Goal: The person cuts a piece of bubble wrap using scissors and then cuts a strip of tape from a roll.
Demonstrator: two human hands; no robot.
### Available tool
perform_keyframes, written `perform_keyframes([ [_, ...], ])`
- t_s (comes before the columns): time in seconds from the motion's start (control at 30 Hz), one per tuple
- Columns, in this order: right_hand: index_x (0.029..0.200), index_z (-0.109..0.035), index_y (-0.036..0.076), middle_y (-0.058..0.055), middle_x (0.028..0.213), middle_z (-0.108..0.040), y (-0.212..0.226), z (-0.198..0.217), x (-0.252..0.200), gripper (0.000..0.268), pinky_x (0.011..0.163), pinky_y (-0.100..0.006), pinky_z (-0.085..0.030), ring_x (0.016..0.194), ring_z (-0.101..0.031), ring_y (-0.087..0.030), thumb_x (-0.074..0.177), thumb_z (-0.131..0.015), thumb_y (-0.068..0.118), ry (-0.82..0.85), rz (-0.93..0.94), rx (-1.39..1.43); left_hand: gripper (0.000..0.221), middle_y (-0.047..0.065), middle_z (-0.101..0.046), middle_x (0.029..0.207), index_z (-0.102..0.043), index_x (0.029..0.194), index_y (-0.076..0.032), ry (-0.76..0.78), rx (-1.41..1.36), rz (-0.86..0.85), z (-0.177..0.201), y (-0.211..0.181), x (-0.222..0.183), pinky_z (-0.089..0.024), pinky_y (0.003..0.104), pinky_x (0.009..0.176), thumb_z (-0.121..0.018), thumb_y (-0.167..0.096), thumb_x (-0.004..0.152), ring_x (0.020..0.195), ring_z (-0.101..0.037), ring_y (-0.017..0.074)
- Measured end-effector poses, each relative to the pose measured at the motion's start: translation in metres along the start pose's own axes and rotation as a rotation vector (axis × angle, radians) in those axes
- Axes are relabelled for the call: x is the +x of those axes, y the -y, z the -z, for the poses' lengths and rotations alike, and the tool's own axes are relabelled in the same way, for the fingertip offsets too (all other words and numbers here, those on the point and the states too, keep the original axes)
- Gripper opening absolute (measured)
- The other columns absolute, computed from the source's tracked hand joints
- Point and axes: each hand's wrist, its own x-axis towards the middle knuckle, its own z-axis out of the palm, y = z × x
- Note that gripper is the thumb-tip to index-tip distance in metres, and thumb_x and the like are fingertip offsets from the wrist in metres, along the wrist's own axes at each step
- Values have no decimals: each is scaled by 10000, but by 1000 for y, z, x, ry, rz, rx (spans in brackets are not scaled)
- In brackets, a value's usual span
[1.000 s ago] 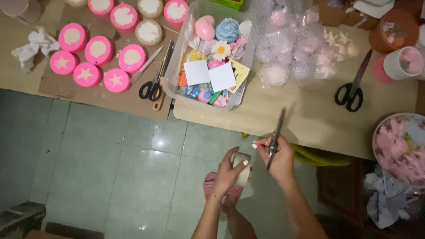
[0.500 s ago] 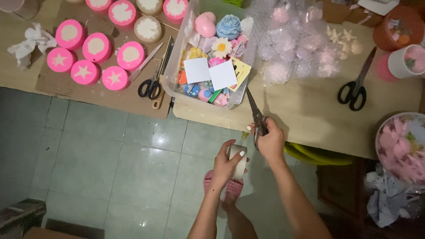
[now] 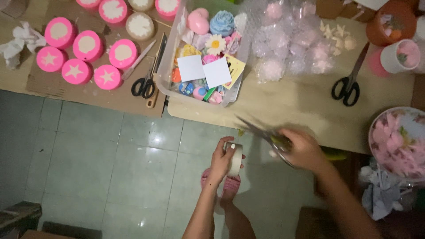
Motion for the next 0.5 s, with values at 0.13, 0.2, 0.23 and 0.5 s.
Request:
perform_keyframes([
  [0.13,1119,-665,33,-109,869,-697,-36,21,-27,578,681,-406,-552,745,-672,-228,719,-868,396,276,75,-63,208,166,-656,1057,-508,1214,-52,15,-105,17,-1,2,1,-617,401,527,-514,-115,1016,782,-741,268],
  [0.2,1074,-681,62,-83,839,-701,-50,9,-23,479,693,-393,-558,732,-674,-208,781,-825,412,395,-26,-85,170,158,-672,1048,-509,1173,-54,15,-81,16,-2,0,0,-624,395,528,-502,-140,1027,774,-743,261],
  [0.23,1029,-697,91,-56,808,-705,-56,2,-20,394,705,-381,-565,720,-676,-187,843,-783,428,514,-127,-105,145,149,-688,1040,-510,1132,-56,14,-57,16,-2,-2,0,-630,388,529,-489,-164,1037,767,-744,254],
  [0.5,1020,-735,106,-37,674,-693,-43,-23,8,381,649,-373,-513,598,-622,-179,836,-767,437,502,77,-3,127,186,-664,1009,-502,1116,-32,32,-132,22,1,3,1,-616,400,526,-520,-128,1035,782,-744,272],
])
